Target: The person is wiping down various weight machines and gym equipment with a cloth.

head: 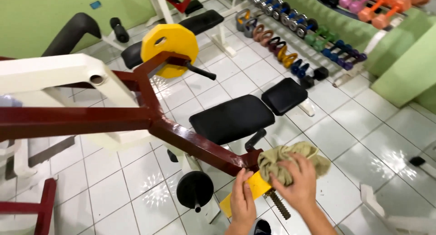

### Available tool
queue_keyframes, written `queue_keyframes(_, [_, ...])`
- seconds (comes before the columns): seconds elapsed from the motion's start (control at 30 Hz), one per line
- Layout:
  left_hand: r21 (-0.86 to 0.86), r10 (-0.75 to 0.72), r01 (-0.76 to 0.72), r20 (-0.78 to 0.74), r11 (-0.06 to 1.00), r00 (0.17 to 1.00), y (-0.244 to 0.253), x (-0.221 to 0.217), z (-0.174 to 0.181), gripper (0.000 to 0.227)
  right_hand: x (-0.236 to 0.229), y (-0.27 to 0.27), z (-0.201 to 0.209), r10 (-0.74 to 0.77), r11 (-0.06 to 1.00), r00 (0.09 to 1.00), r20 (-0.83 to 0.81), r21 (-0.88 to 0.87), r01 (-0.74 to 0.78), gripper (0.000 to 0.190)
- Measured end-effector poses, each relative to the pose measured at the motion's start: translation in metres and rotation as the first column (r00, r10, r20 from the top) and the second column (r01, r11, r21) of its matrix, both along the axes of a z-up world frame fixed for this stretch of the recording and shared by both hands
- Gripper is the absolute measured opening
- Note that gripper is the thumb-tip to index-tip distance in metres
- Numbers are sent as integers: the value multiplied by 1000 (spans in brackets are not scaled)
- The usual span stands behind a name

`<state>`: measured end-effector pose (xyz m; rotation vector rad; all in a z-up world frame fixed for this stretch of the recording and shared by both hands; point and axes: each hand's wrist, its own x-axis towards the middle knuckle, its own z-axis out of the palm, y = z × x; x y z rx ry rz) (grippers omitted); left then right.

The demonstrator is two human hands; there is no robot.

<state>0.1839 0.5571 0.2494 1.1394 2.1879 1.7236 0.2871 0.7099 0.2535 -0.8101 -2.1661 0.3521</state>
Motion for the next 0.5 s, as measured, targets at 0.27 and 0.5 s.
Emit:
queue_keyframes(0.27, [191,-14,-100,518,976,855,-33,-13,-43,37,12,-34,-32,155,972,987,49,173,-161,51])
queue_keyframes(0.5, [164,43,-89,266,982,963,-38,-11,-37,26,24,42,-42,-31,995,998,-57,-97,26,46])
